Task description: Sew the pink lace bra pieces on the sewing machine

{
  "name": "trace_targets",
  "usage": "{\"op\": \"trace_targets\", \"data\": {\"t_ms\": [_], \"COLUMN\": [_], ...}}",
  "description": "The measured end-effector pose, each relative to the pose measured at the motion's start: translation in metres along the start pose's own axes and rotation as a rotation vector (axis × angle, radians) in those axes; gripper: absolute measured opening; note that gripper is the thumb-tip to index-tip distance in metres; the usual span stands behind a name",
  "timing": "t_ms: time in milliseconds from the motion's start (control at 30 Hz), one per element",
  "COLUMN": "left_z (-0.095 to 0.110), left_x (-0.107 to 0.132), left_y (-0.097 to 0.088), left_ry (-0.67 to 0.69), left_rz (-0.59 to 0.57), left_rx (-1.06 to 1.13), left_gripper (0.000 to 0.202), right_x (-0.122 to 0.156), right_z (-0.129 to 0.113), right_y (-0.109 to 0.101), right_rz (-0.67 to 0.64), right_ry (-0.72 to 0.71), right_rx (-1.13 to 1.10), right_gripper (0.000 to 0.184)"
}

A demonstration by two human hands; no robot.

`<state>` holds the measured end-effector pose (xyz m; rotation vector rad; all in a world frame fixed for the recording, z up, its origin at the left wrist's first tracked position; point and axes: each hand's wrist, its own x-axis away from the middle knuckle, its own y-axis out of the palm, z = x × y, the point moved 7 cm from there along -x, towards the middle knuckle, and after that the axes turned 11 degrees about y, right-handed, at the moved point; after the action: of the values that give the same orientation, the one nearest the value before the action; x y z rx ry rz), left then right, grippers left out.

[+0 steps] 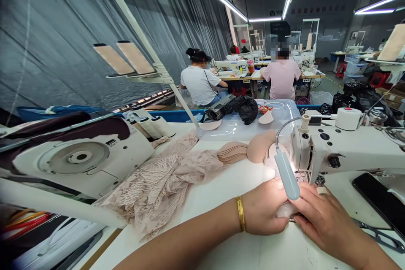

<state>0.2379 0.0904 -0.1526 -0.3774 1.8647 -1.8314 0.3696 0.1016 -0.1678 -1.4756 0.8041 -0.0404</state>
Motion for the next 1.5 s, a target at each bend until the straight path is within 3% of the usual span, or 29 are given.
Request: {"op": "trace_targets", "data": {"t_ms": [133, 233, 533, 800, 1000, 1167, 1400, 1500], "left_z": [-0.002, -0.003, -0.004, -0.010, -0.012, -0.010, -0.012, -0.012], "left_x": [0.006, 0.009, 0.011, 0.008, 0.006, 0.005, 0.005, 0.004], "left_y": [-0.001, 0.001, 0.007, 0.013, 0.016, 0.017, 0.017, 0.017], "left_ry": [-0.112, -0.167, -0.119, -0.074, -0.085, -0.093, -0.110, -0.099], "left_rz": [-0.113, -0.159, -0.057, 0.068, 0.084, 0.102, 0.103, 0.115], "left_rx": [0.029, -0.002, -0.044, -0.105, -0.150, -0.156, -0.170, -0.154], "left_gripper": [0.031, 0.030, 0.020, 0.018, 0.016, 0.013, 0.019, 0.020], "right_x": [-0.001, 0.000, -0.002, 0.008, 0.010, 0.007, 0.005, 0.001], "right_z": [0.010, 0.022, 0.020, 0.043, 0.048, 0.044, 0.043, 0.042], "right_y": [0.011, 0.019, 0.016, 0.029, 0.036, 0.027, 0.007, 0.004], "right_rz": [-0.078, -0.123, -0.085, -0.076, -0.117, -0.074, 0.088, 0.089], "right_ry": [0.052, 0.090, 0.085, 0.169, 0.201, 0.159, 0.169, 0.173], "right_rx": [0.066, 0.152, 0.120, 0.185, 0.154, 0.143, 0.194, 0.172], "right_gripper": [0.036, 0.033, 0.047, 0.041, 0.036, 0.036, 0.034, 0.031]}}
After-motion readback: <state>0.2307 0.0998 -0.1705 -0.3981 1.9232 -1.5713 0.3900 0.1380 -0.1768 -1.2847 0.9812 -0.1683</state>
